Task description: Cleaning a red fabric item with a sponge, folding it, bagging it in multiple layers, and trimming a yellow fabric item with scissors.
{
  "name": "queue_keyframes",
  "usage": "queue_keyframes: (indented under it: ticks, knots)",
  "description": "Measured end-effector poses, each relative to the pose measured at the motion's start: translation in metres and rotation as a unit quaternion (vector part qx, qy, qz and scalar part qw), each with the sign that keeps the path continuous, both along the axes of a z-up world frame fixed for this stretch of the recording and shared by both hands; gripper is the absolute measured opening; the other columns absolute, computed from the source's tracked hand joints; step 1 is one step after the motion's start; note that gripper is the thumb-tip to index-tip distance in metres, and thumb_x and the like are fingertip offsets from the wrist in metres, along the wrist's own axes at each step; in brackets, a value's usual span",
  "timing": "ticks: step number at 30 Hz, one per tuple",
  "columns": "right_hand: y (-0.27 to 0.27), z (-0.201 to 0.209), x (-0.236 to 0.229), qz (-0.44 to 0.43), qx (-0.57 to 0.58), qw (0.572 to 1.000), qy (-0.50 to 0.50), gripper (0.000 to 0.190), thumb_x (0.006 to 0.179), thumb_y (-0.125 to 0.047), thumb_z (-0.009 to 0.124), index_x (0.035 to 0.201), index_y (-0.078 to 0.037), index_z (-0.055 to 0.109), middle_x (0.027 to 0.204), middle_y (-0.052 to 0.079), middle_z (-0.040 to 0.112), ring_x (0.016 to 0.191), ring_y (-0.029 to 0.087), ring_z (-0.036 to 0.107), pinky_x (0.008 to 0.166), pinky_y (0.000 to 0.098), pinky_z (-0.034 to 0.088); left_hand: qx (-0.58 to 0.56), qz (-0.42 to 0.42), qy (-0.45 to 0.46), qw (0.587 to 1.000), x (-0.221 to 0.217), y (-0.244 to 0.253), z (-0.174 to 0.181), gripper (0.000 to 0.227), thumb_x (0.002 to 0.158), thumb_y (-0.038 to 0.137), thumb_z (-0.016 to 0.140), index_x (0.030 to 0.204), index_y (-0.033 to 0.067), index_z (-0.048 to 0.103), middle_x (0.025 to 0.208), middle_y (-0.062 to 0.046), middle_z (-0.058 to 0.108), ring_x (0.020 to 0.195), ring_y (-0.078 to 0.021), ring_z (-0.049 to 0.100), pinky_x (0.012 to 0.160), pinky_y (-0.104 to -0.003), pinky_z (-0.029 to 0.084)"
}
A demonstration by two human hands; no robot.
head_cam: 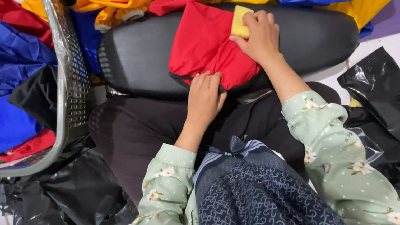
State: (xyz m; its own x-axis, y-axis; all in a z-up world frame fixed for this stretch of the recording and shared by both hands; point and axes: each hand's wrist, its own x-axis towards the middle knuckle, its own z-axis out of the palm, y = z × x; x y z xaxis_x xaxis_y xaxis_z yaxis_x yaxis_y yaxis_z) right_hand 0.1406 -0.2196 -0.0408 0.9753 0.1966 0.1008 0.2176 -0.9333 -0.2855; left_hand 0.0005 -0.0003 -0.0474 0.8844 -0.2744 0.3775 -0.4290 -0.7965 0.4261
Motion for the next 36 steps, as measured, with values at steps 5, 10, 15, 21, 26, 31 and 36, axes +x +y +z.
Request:
queue_keyframes:
  ticks: [5,10,15,21,26,31,36]
  knots:
    - [-0.019,0.007,0.016,-0.091,0.159,0.954,-0.235,0.021,0.092,-0.006,0.069,0.109,0.005,0.067,0.092,0.031,0.066,0.087,0.053,0.065,0.073,0.057,0.054,-0.201,0.058,0.117,0.971,0.003,0.017,0.024,0.048,0.092,0.018,0.067,0.137,0.005,0.055,0.117,-0.021,0.069,0.115,-0.0382,0.067,0.103,-0.049,0.051]
    - [-0.052,0.049,0.007,-0.127,0.302,0.884,-0.333,0.035,0.082,-0.007,0.084,0.11,-0.005,0.062,0.096,0.018,0.061,0.089,0.034,0.066,0.079,0.0409,0.052,-0.19,0.269,-0.03,0.944,0.028,0.038,0.024,0.037,0.093,0.029,0.075,0.12,0.0074,0.064,0.117,-0.013,0.063,0.111,-0.0354,0.063,0.1,-0.045,0.05]
    - [0.034,0.074,-0.031,0.029,0.417,0.861,-0.29,0.075,0.086,0.009,0.078,0.149,0.007,0.036,0.151,0.03,0.038,0.15,0.04,0.028,0.125,0.0498,0.016,-0.206,0.336,0.012,0.919,0.035,0.045,0.013,0.061,0.094,0.032,0.075,0.144,0.0052,0.051,0.132,-0.022,0.059,0.117,-0.0427,0.059,0.102,-0.052,0.045]
    - [0.082,0.028,-0.044,0.206,0.276,0.934,-0.098,0.034,0.082,-0.021,0.086,0.112,-0.011,0.074,0.096,0.012,0.075,0.088,0.036,0.072,0.079,0.0444,0.055,-0.295,0.149,0.174,0.928,0.034,0.055,0.012,0.051,0.089,0.014,0.074,0.137,0.0101,0.06,0.114,-0.017,0.072,0.109,-0.0417,0.064,0.095,-0.052,0.052]
    - [0.009,-0.004,0.002,-0.172,0.212,0.951,-0.148,0.039,0.079,-0.021,0.092,0.104,-0.014,0.063,0.084,0.018,0.073,0.082,0.046,0.072,0.067,0.0493,0.055,-0.281,0.162,0.211,0.922,0.036,0.054,0.02,0.047,0.091,0.017,0.07,0.136,0.011,0.06,0.108,-0.016,0.071,0.107,-0.0366,0.062,0.093,-0.046,0.054]
    - [0.044,0.018,-0.025,-0.064,0.389,0.912,-0.111,0.051,0.083,-0.014,0.093,0.111,-0.011,0.051,0.089,0.021,0.07,0.084,0.043,0.074,0.066,0.0424,0.057,-0.103,0.266,0.149,0.947,0.03,0.056,0.027,0.065,0.077,0.063,0.078,0.108,0.0077,0.071,0.1,-0.009,0.059,0.099,-0.0343,0.058,0.084,-0.049,0.053]
    - [0.085,0.036,-0.048,0.187,0.296,0.936,0.015,0.054,0.084,-0.03,0.087,0.132,-0.019,0.064,0.117,0.01,0.074,0.104,0.036,0.073,0.082,0.0447,0.06,-0.077,0.201,0.234,0.948,0.029,0.056,0.013,0.049,0.076,0.049,0.077,0.098,0.0052,0.073,0.104,-0.008,0.054,0.105,-0.0341,0.051,0.08,-0.048,0.047]
